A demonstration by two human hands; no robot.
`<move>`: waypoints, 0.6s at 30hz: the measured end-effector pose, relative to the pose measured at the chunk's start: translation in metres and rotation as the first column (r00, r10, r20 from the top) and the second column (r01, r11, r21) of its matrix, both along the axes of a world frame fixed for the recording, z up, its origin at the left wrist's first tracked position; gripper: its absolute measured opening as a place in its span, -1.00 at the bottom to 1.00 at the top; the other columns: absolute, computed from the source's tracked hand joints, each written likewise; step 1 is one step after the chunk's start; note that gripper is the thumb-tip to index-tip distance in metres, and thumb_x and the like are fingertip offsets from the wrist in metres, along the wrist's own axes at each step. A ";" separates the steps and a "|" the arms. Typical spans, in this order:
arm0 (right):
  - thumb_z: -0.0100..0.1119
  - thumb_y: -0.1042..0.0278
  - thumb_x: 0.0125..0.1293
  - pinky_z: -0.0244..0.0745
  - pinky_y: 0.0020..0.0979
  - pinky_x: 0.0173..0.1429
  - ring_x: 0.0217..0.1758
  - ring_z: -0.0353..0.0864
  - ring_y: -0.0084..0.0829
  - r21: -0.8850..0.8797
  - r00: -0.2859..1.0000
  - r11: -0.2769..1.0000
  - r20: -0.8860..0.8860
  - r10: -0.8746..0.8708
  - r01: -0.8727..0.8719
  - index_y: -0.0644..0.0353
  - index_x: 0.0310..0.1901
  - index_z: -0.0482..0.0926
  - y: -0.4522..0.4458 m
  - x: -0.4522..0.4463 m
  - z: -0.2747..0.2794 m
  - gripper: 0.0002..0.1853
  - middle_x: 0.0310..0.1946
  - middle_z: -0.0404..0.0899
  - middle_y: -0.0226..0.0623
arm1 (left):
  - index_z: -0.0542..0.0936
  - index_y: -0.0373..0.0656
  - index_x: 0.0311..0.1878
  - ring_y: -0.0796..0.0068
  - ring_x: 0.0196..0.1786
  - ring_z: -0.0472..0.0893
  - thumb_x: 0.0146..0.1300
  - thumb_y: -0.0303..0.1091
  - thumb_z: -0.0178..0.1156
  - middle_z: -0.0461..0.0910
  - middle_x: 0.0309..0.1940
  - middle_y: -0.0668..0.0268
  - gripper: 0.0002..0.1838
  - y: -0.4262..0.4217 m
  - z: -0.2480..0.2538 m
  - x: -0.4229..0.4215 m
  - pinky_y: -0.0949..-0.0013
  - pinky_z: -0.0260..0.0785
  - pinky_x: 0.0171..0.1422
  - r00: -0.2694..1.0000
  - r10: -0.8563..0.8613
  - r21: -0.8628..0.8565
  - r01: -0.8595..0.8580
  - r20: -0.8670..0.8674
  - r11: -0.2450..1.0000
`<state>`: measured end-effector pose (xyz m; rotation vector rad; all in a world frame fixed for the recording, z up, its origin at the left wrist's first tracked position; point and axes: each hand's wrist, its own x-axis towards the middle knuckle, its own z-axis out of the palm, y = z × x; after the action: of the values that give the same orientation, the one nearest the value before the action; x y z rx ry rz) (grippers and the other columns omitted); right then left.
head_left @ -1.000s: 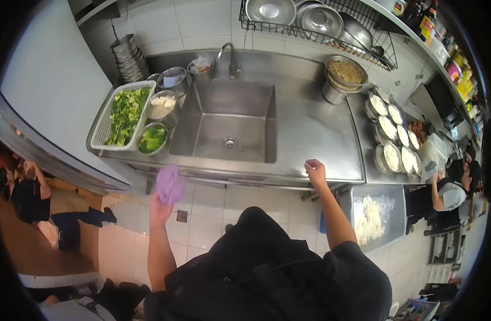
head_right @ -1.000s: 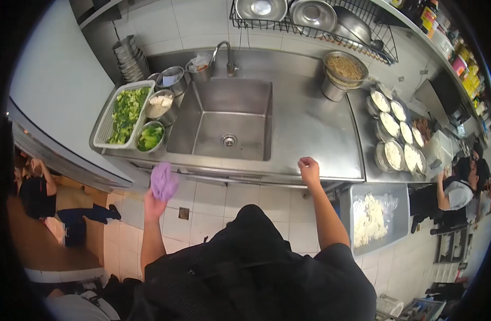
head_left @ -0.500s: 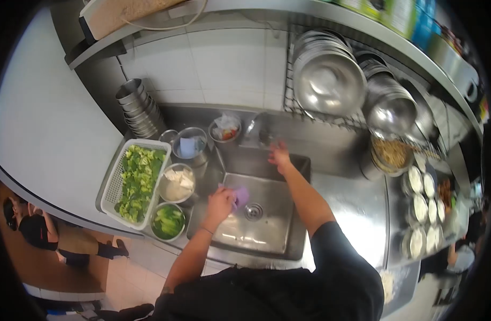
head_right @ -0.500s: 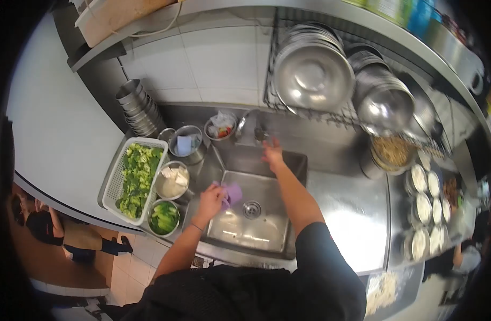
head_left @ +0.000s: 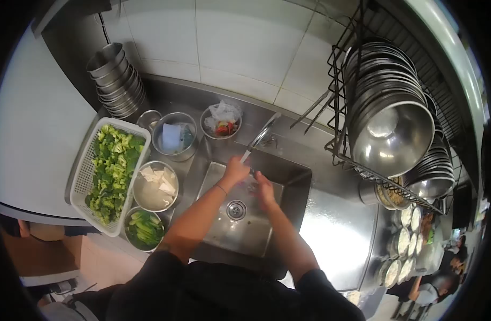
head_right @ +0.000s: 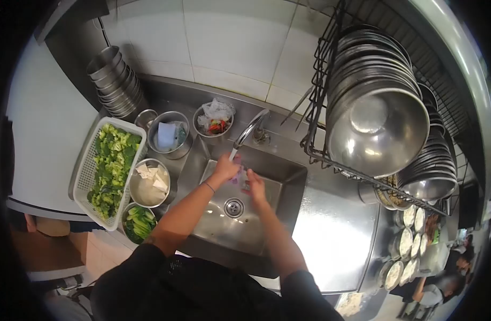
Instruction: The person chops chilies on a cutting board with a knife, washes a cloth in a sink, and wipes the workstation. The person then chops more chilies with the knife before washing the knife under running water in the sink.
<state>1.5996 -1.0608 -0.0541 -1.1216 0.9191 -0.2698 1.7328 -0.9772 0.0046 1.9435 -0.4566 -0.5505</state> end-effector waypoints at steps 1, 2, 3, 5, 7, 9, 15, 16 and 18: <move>0.06 -0.33 0.44 0.63 -0.07 0.04 -0.01 0.65 -0.36 -0.004 1.000 1.000 -0.013 0.003 -0.003 0.16 0.19 0.56 0.008 0.010 0.001 -0.34 0.02 0.68 -0.31 | 0.72 -0.14 -0.05 -0.02 -0.06 0.71 0.05 -0.31 0.30 0.70 -0.14 -0.07 -0.65 -0.007 0.003 0.001 0.10 0.55 -0.01 1.000 0.003 -0.004 -0.003 -0.013 1.000; 0.07 -0.33 0.43 0.64 -0.07 0.04 -0.02 0.66 -0.30 0.161 0.999 0.986 0.012 -0.049 0.046 0.16 0.21 0.54 0.014 0.024 0.006 -0.33 0.01 0.67 -0.32 | 0.72 -0.17 -0.07 0.05 -0.08 0.73 0.09 -0.34 0.29 0.72 -0.15 -0.03 -0.69 -0.015 0.011 0.002 0.12 0.56 -0.01 0.999 -0.028 -0.030 0.027 -0.040 0.999; 0.07 -0.34 0.43 0.65 -0.07 0.03 -0.03 0.67 -0.24 0.326 0.993 0.941 0.031 -0.111 0.095 0.15 0.22 0.53 0.015 0.037 0.009 -0.33 0.00 0.67 -0.32 | 0.72 -0.20 -0.09 0.12 -0.09 0.74 0.12 -0.38 0.27 0.73 -0.16 0.01 -0.73 -0.017 0.017 0.003 0.14 0.56 -0.01 0.996 -0.064 -0.054 0.061 -0.064 0.997; 0.04 -0.30 0.46 0.66 -0.09 0.03 -0.04 0.68 -0.24 0.460 0.972 0.888 0.195 -0.131 0.027 0.14 0.20 0.54 -0.005 0.055 -0.005 -0.37 -0.03 0.67 -0.32 | 0.71 -0.19 -0.09 0.28 -0.12 0.71 0.19 -0.31 0.32 0.72 -0.18 0.08 -0.75 -0.004 0.018 0.008 0.21 0.56 -0.05 0.968 0.028 -0.236 -0.089 -0.251 0.968; 0.00 -0.27 0.48 0.67 -0.11 0.03 -0.05 0.69 -0.24 0.554 0.920 0.829 0.357 -0.160 -0.071 0.13 0.18 0.55 -0.021 0.073 -0.006 -0.41 -0.05 0.67 -0.32 | 0.70 -0.18 -0.09 0.44 -0.16 0.69 0.26 -0.24 0.38 0.71 -0.20 0.16 -0.74 0.016 0.023 0.017 0.28 0.55 -0.09 0.893 0.089 -0.384 -0.278 -0.441 0.880; 0.09 -0.03 0.49 0.69 -0.19 -0.09 -0.12 0.70 -0.29 0.330 0.987 0.942 0.162 0.003 -0.057 0.11 0.11 0.58 -0.023 0.084 0.019 -0.60 -0.11 0.66 -0.30 | 0.69 -0.17 -0.06 0.39 -0.11 0.70 0.28 -0.07 0.37 0.70 -0.01 0.23 -0.63 0.045 0.022 0.025 0.23 0.54 -0.02 0.631 0.234 -0.271 -0.597 -0.740 0.755; 0.32 0.12 0.32 0.59 -0.20 -0.19 -0.33 0.71 -0.24 -0.675 0.978 0.710 -0.185 0.100 -0.200 0.29 -0.30 0.67 0.066 0.107 0.062 -0.67 -0.47 0.67 -0.13 | 0.62 -0.04 -0.12 0.42 -0.21 0.63 0.31 0.27 0.23 0.62 -0.20 0.31 -0.49 0.011 -0.135 0.034 0.24 0.49 -0.16 0.722 -0.046 -0.377 -0.304 -0.690 0.875; 0.30 0.09 0.32 0.57 -0.20 -0.20 -0.35 0.71 -0.22 -0.697 0.947 0.661 -0.313 0.069 -0.278 0.31 -0.35 0.67 0.070 0.112 0.066 -0.64 -0.52 0.65 -0.08 | 0.60 -0.03 -0.14 0.41 -0.24 0.60 0.35 0.32 0.16 0.60 -0.29 0.35 -0.47 0.010 -0.149 0.029 0.22 0.47 -0.19 0.881 -0.008 -0.287 -0.145 -0.472 0.947; 0.26 0.05 0.34 0.56 -0.13 -0.17 -0.37 0.70 -0.10 -0.604 0.952 0.775 -0.306 -0.009 -0.186 0.32 -0.36 0.67 0.025 0.125 0.070 -0.60 -0.49 0.66 0.01 | 0.60 -0.05 -0.15 0.39 -0.25 0.59 0.39 0.28 0.11 0.59 -0.32 0.36 -0.48 -0.007 -0.111 0.000 0.22 0.46 -0.21 0.692 0.149 -0.212 -0.408 -0.706 0.888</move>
<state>1.7244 -1.0363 0.0162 -1.8679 1.0663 -0.3519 1.7329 -0.9840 -0.1067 1.2959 0.2144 -0.8544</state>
